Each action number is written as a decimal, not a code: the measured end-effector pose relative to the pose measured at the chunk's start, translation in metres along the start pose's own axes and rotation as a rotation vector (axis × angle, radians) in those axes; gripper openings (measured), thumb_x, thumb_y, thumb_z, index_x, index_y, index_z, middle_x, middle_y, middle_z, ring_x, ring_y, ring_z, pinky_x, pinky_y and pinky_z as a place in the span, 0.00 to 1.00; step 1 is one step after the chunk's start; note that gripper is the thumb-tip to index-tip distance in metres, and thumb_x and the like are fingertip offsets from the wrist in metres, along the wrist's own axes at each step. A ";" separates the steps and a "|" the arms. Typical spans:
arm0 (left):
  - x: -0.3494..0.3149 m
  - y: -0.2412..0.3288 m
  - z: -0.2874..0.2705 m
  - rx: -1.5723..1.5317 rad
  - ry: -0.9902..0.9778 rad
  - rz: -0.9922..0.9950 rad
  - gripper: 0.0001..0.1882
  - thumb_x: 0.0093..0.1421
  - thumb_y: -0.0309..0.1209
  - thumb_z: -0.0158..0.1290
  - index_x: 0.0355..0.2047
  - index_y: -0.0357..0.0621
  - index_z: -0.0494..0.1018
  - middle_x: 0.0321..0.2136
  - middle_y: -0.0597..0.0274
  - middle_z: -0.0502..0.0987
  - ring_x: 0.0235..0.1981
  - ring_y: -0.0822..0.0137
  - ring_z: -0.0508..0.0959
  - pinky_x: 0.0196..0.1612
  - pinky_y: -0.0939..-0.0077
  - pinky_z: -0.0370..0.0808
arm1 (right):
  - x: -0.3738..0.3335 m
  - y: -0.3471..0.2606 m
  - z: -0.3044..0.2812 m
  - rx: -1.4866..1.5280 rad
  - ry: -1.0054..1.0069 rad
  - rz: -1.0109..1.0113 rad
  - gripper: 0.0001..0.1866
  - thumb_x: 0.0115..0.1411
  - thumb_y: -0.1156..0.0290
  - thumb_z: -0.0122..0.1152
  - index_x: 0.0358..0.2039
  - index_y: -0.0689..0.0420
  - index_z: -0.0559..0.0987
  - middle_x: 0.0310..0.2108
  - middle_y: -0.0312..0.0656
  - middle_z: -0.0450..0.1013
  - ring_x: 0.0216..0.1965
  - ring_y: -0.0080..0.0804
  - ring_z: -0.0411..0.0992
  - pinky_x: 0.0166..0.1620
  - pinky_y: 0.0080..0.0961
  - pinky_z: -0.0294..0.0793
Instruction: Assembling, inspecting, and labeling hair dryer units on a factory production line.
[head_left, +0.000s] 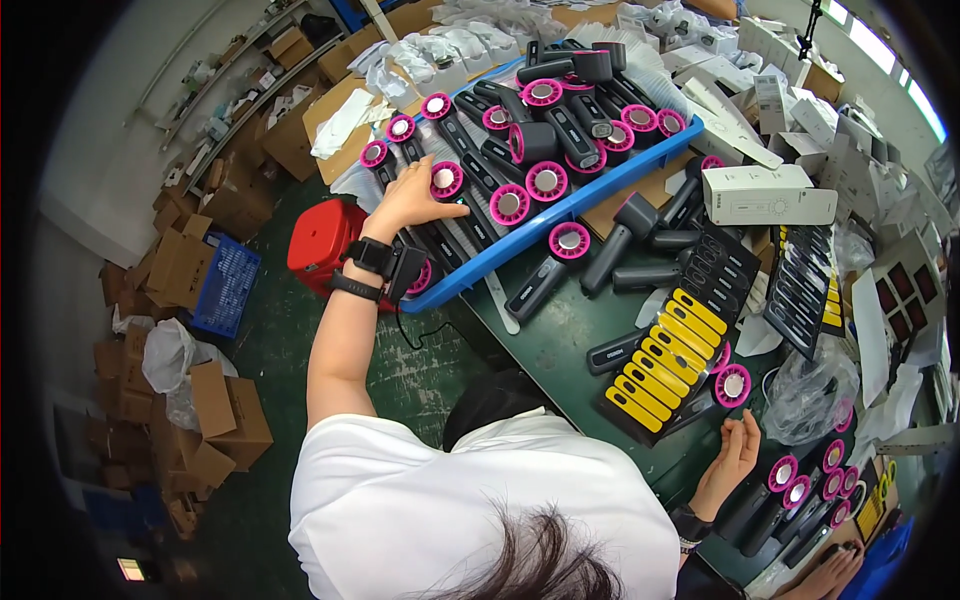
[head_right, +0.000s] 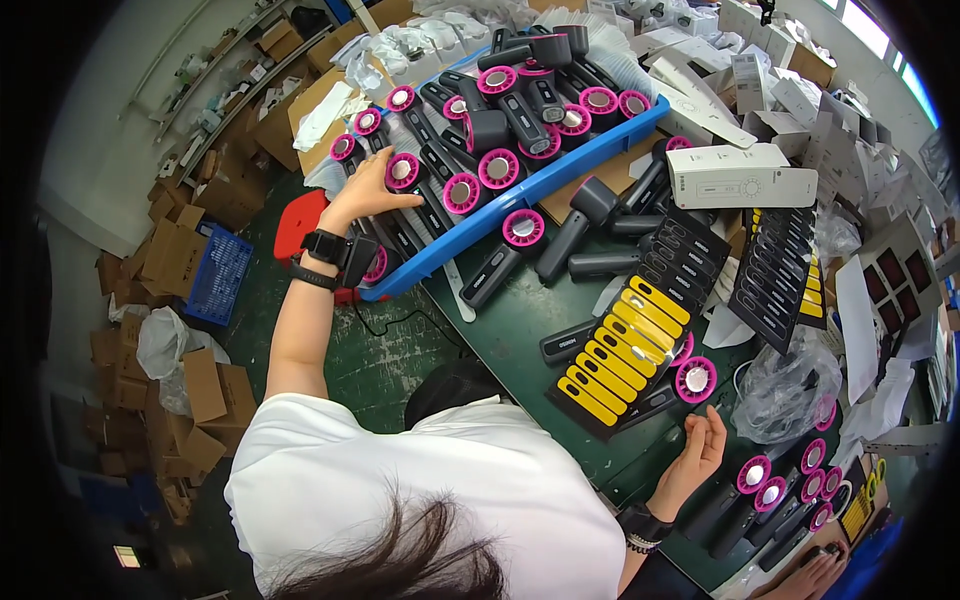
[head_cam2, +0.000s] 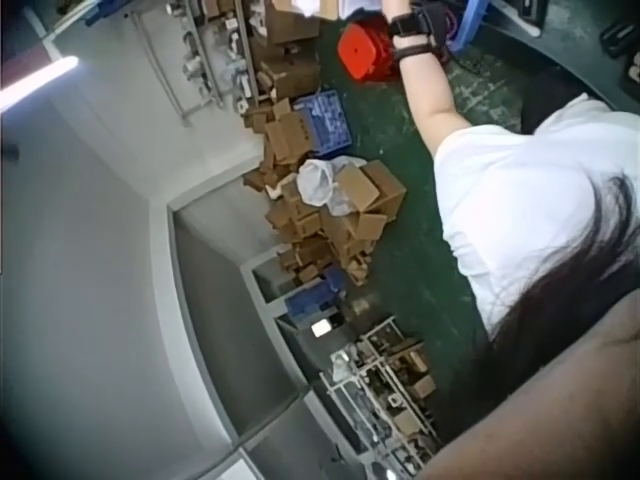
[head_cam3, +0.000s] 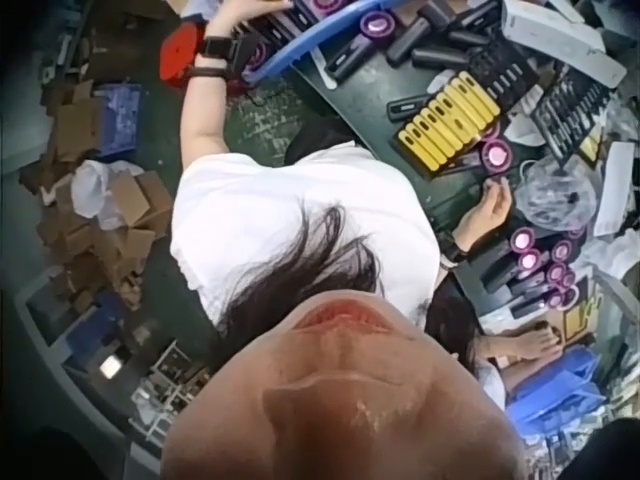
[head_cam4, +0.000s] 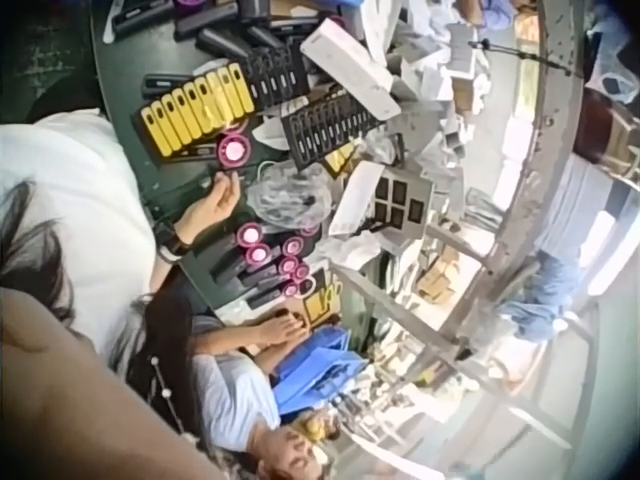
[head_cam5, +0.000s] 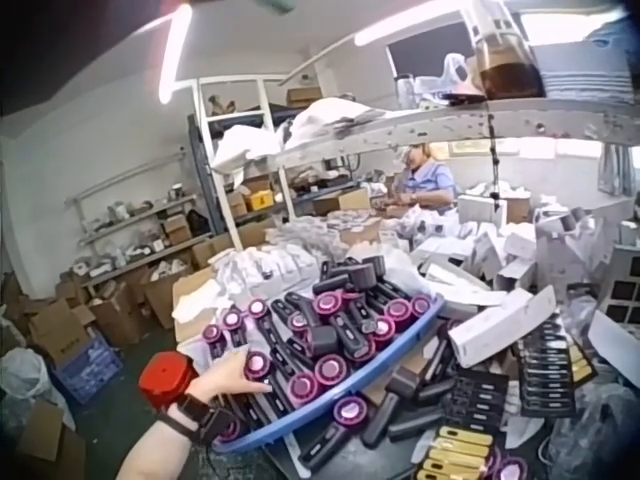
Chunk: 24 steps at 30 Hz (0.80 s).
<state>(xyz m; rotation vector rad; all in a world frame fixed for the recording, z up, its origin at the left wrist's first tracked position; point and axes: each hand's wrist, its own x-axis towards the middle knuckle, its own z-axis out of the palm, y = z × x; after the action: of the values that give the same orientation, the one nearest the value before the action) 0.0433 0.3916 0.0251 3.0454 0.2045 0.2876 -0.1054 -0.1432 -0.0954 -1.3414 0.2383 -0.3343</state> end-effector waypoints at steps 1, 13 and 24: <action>0.003 0.003 -0.001 -0.023 -0.063 -0.021 0.55 0.36 0.53 0.66 0.57 0.29 0.55 0.46 0.39 0.71 0.49 0.50 0.72 0.52 0.66 0.68 | 0.000 0.000 0.000 -0.002 0.001 0.002 0.14 0.63 0.72 0.50 0.48 0.62 0.71 0.34 0.37 0.72 0.37 0.20 0.70 0.47 0.17 0.68; 0.012 0.017 -0.005 -0.075 -0.204 -0.148 0.49 0.32 0.52 0.69 0.46 0.31 0.60 0.40 0.44 0.74 0.44 0.51 0.75 0.46 0.68 0.71 | 0.000 0.001 0.001 -0.027 0.016 0.031 0.13 0.64 0.73 0.49 0.48 0.62 0.72 0.33 0.37 0.72 0.37 0.20 0.70 0.46 0.16 0.68; 0.026 0.009 -0.006 -0.104 -0.321 -0.133 0.49 0.31 0.52 0.69 0.44 0.30 0.61 0.36 0.47 0.74 0.38 0.56 0.76 0.41 0.70 0.71 | 0.000 0.001 -0.001 -0.033 0.038 0.033 0.14 0.64 0.72 0.50 0.48 0.62 0.72 0.34 0.37 0.72 0.37 0.19 0.70 0.45 0.16 0.68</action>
<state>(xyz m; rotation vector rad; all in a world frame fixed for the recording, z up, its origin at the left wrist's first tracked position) 0.0688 0.3866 0.0365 2.9027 0.3546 -0.1927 -0.1059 -0.1436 -0.0964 -1.3626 0.2990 -0.3297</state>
